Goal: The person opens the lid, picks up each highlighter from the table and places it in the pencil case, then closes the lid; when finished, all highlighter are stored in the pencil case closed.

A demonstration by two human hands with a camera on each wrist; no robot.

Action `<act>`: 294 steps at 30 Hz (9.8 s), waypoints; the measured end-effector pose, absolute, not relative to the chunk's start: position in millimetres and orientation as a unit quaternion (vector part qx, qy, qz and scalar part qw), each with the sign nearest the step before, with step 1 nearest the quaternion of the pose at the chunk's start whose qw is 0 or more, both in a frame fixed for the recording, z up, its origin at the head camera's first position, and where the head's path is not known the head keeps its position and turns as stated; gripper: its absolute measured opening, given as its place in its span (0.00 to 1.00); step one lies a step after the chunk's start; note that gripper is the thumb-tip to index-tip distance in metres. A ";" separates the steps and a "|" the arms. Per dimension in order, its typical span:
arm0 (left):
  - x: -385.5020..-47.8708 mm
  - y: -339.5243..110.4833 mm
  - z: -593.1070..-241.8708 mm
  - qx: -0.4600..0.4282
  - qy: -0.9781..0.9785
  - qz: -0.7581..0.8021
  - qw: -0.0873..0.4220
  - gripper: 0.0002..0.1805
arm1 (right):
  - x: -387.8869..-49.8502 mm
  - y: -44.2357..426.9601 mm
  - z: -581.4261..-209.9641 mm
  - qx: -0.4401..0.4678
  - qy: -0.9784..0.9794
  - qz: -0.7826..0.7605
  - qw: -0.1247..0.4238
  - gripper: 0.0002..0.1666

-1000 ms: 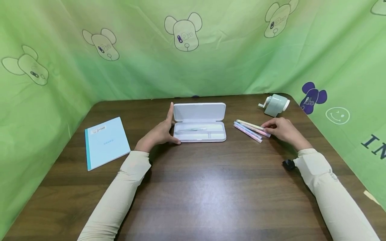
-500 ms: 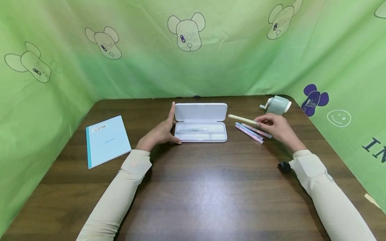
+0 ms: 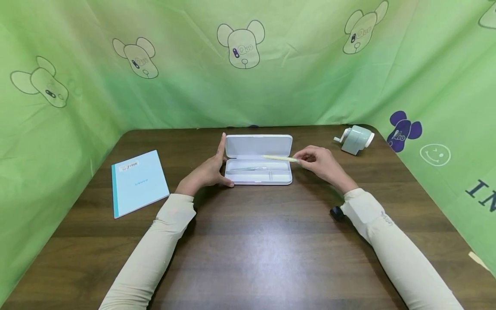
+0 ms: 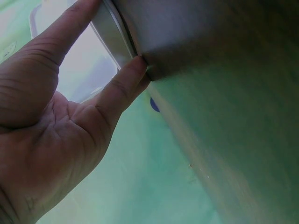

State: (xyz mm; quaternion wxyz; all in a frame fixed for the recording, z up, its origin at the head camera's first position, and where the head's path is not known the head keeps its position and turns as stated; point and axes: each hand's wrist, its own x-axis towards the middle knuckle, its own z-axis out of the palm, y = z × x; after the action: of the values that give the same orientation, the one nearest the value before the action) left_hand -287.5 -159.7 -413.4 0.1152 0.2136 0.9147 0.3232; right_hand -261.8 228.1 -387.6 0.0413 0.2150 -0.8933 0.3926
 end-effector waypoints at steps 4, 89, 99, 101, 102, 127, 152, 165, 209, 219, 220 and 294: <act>-284.3 -158.3 -408.4 0.219 0.912 0.327 0.112 0.91 | -268.0 202.4 -387.0 0.233 -0.886 0.400 0.033 0.09; -262.7 -153.1 -385.5 0.209 0.909 0.338 0.124 0.88 | -233.6 314.1 -393.8 0.153 -0.915 0.363 0.091 0.11; -274.5 -157.4 -405.0 0.210 0.916 0.322 0.111 0.90 | -261.2 241.0 -398.1 0.213 -0.895 0.389 0.055 0.09; -277.7 -159.1 -408.5 0.210 0.916 0.324 0.110 0.91 | -265.2 226.9 -398.7 0.222 -0.889 0.398 0.046 0.09; -275.7 -158.3 -404.9 0.208 0.913 0.330 0.117 0.90 | -266.8 220.0 -398.8 0.227 -0.887 0.401 0.042 0.09; -265.5 -151.1 -387.8 0.203 0.909 0.342 0.126 0.88 | -270.8 161.2 -391.8 0.253 -0.903 0.344 0.039 0.16; -263.0 -150.8 -387.3 0.198 0.914 0.331 0.124 0.87 | -221.2 334.2 -394.8 0.130 -0.947 0.293 0.033 0.17; -255.7 -149.2 -379.8 0.208 0.912 0.333 0.117 0.87 | -221.8 327.6 -395.8 0.131 -0.951 0.280 -0.024 0.14; -266.9 -153.3 -394.2 0.213 0.906 0.346 0.120 0.90 | -268.3 170.0 -403.2 0.260 -0.878 0.400 0.039 0.09; -254.3 -145.0 -375.5 0.195 0.913 0.337 0.124 0.88 | -268.6 154.7 -399.6 0.268 -0.884 0.382 0.006 0.18; -254.1 -144.9 -375.5 0.196 0.913 0.336 0.123 0.88 | -268.6 155.1 -399.6 0.264 -0.886 0.380 0.003 0.21; -273.2 -154.0 -392.4 0.201 0.916 0.325 0.120 0.90 | -240.5 274.5 -399.8 0.196 -0.885 0.408 0.108 0.08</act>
State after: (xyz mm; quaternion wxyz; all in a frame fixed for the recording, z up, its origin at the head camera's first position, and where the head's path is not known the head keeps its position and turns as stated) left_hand -273.2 -154.0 -392.4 0.1203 0.2012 0.9162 0.3251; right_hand -240.5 274.5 -399.8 0.1082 0.1962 -0.8851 0.4079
